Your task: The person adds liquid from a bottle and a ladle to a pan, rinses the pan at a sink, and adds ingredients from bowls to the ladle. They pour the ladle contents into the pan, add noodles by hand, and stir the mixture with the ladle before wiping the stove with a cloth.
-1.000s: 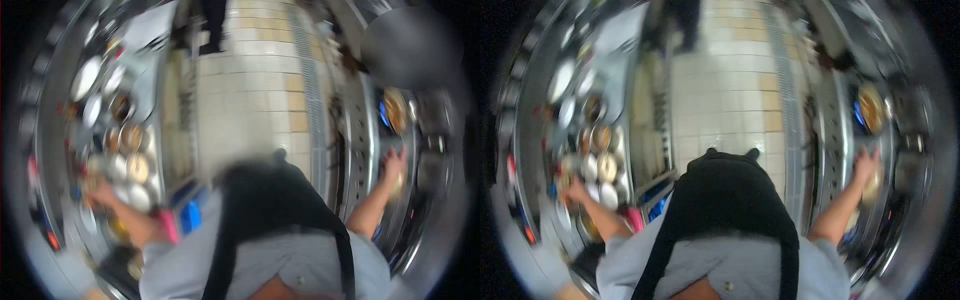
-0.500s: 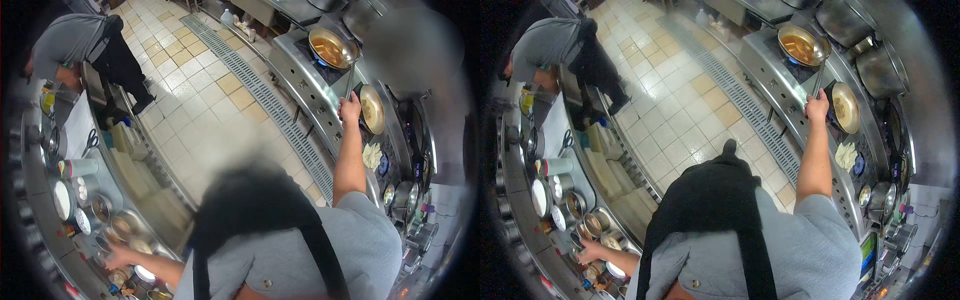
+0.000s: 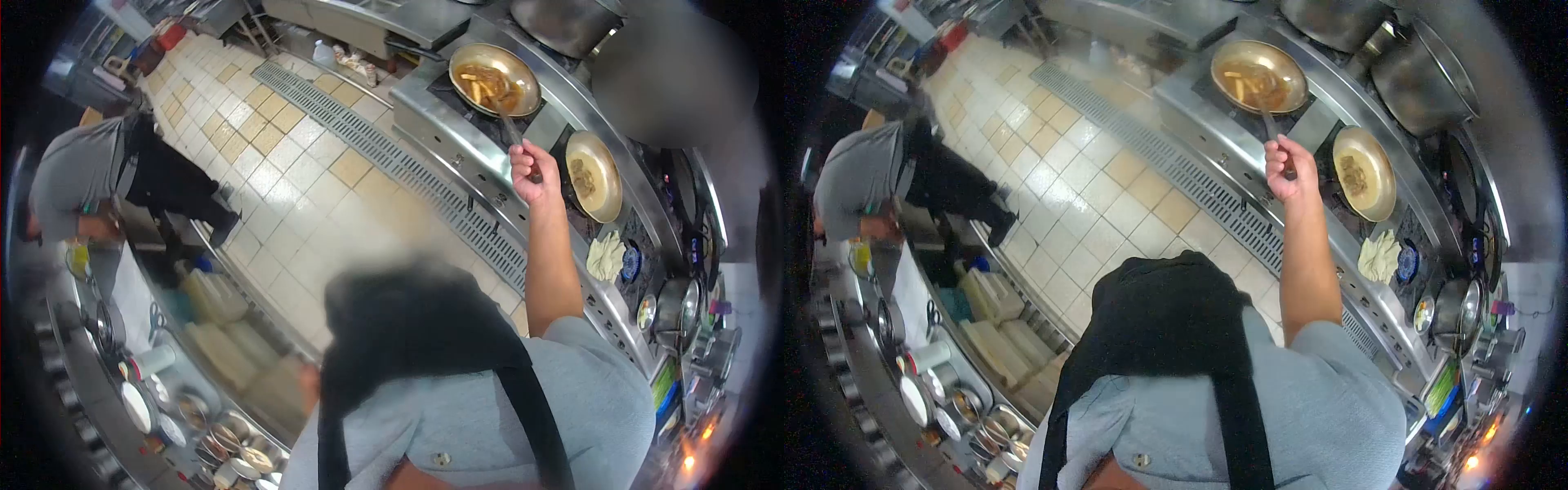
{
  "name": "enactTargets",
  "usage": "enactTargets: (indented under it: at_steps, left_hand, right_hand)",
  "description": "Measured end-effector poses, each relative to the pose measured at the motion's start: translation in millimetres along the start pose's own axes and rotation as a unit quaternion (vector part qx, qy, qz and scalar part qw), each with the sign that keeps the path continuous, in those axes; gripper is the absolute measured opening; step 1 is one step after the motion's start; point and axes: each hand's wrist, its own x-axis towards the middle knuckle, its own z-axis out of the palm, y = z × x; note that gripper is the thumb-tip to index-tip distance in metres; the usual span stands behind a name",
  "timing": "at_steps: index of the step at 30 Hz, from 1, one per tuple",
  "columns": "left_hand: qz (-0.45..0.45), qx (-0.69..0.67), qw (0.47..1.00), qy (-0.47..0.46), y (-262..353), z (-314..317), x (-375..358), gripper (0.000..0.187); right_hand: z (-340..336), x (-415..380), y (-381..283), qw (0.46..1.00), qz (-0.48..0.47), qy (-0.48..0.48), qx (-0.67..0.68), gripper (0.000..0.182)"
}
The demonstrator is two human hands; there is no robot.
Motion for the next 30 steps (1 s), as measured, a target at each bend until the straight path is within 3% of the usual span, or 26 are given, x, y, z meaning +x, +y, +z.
enactTargets:
  at_steps: [1, 3, 5, 7, 11, 12, 13, 15, 16, 17, 18, 19, 21, 23, 25, 26, 29, 30]
  left_hand:
    - [0.036, 0.064, 0.996, -0.057, 3.0, 2.5, -6.6, 0.043]
    - [0.070, 0.114, 0.982, -0.134, 10.2, -3.0, -8.4, 0.042]
    - [0.094, 0.143, 0.969, -0.181, 14.7, -12.0, 10.2, 0.042]
    - [0.120, 0.162, 0.958, -0.203, 21.5, -24.3, 42.0, 0.042]
    - [0.198, 0.227, 0.930, -0.211, 47.6, -62.8, 150.8, 0.042]
    - [0.228, 0.263, 0.914, -0.209, 62.3, -73.1, 184.9, 0.042]
    - [0.265, 0.317, 0.887, -0.207, 82.1, -82.8, 220.4, 0.042]
    - [0.270, 0.388, 0.852, -0.226, 119.5, -98.6, 289.6, 0.043]
    - [0.167, 0.103, 0.957, -0.215, 126.7, -94.9, 318.9, 0.041]
    - [0.034, -0.189, 0.963, -0.187, 134.7, -89.6, 343.6, 0.040]
    - [0.062, -0.184, 0.965, -0.179, 151.0, -91.1, 359.8, 0.039]
    - [0.089, -0.181, 0.965, -0.168, 174.0, -95.6, 373.4, 0.038]
    - [0.092, -0.178, 0.963, -0.180, 205.2, -96.5, 384.7, 0.037]
    - [0.093, -0.175, 0.963, -0.185, 239.0, -102.0, 376.8, 0.035]
    - [-0.069, -0.211, 0.953, -0.209, 275.5, -104.6, 335.7, 0.038]
    - [-0.066, -0.205, 0.953, -0.212, 271.8, -96.9, 333.4, 0.038]
    - [-0.027, -0.160, 0.943, -0.290, 245.1, -65.5, 309.2, 0.044]
    - [0.096, -0.097, 0.951, -0.276, 235.7, -54.2, 296.7, 0.043]
  right_hand:
    - [-1.9, -5.1, -4.8, 0.996, 0.052, -0.046, 0.062, 0.013]
    - [11.8, -28.5, 3.0, 0.999, 0.016, -0.016, 0.034, 0.016]
    - [29.3, -53.5, 16.8, 0.979, -0.099, 0.030, -0.175, 0.027]
    - [28.6, -58.4, 22.9, 0.944, -0.112, 0.057, -0.304, 0.052]
    - [43.9, -80.6, 44.5, 0.873, -0.164, 0.171, -0.427, 0.056]
    - [46.5, -84.9, 47.1, 0.836, -0.171, 0.188, -0.486, 0.060]
    - [41.5, -84.2, 49.8, 0.835, -0.181, 0.209, -0.476, 0.060]
    - [14.3, -72.6, 59.0, 0.680, -0.317, 0.192, -0.633, 0.061]
    - [2.6, -63.8, 63.7, 0.582, -0.385, 0.207, -0.686, 0.063]
    - [-3.0, -58.0, 68.9, 0.473, -0.441, 0.215, -0.732, 0.064]
    - [14.9, -66.9, 69.0, 0.553, -0.315, 0.254, -0.728, 0.059]
    - [21.7, -70.8, 68.8, 0.550, -0.312, 0.269, -0.727, 0.059]
    - [26.9, -74.5, 64.9, 0.670, -0.270, 0.252, -0.644, 0.068]
    - [12.6, -80.0, 62.4, 0.694, -0.296, 0.254, -0.606, 0.064]
    - [-3.5, -96.0, 53.7, 0.818, -0.314, 0.222, -0.428, 0.058]
    - [-6.3, -108.8, 47.5, 0.851, -0.326, 0.220, -0.349, 0.053]
    - [-39.5, -148.0, 12.0, 0.883, -0.382, 0.161, -0.218, 0.057]
    - [-46.3, -163.9, -0.5, 0.875, -0.391, 0.188, -0.213, 0.057]
